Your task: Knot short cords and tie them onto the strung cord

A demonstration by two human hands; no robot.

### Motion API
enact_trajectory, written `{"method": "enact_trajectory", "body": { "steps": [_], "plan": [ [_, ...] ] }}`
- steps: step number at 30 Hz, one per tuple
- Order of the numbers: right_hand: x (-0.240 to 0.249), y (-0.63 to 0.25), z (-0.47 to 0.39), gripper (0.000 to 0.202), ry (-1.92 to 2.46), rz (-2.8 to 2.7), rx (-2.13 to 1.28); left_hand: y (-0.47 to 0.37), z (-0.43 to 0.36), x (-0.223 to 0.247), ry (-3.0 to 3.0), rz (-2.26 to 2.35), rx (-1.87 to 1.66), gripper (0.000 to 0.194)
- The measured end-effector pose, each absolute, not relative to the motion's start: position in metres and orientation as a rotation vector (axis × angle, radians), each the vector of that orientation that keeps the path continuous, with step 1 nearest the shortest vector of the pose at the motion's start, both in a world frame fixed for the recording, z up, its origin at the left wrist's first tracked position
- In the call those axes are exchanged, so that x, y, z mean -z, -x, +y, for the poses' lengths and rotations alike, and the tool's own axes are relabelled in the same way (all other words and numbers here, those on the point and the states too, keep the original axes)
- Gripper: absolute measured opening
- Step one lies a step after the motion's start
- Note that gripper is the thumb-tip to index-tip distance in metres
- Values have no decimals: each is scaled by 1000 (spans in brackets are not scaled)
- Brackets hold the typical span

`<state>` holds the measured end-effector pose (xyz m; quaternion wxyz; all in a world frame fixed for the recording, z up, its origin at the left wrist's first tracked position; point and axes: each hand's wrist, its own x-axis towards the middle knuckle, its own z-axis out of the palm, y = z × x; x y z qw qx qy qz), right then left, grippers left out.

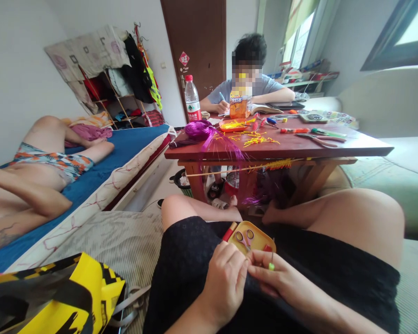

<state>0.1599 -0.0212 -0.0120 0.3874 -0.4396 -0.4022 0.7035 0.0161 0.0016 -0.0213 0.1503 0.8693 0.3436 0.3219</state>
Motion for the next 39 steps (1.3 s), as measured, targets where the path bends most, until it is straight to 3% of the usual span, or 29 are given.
{"method": "enact_trajectory", "body": {
  "steps": [4, 7, 11, 16, 19, 21, 26, 29, 31, 36, 39],
  "plan": [
    [14, -164, -21, 20, 908, -786, -2102, -11, 2, 19, -2561, 816, -880, 28],
    [16, -165, -22, 19, 882, -781, -2105, -13, 0, 14, -2293, 910, -843, 30],
    [19, -161, -22, 26, 1067, -1003, -1786, -17, -2, 11, -1863, 1081, -787, 32],
    [15, -159, -24, 9, 1246, -1445, -1230, -22, -2, 14, -1475, 1080, -740, 34],
    [13, -159, -27, 10, 1256, -1559, -1069, -24, -3, 14, -1419, 1061, -731, 34],
    [12, -158, -28, 14, 1241, -1484, -1136, -23, -5, 14, -1555, 1091, -757, 32],
    [15, -159, -28, 26, 1042, -930, -1817, -16, -6, 19, -2362, 994, -957, 26],
    [15, -161, -27, 25, 944, -803, -1989, -14, -6, 21, -2495, 940, -988, 26],
    [15, -161, -27, 24, 1000, -910, -1858, -16, -6, 19, -2333, 995, -954, 27],
    [17, -158, -30, 8, 1280, -1430, -1163, -21, -6, 10, -1781, 1093, -830, 32],
    [21, -158, -32, 9, 1313, -1537, -984, -23, -6, 8, -1692, 1092, -813, 33]
  ]
}}
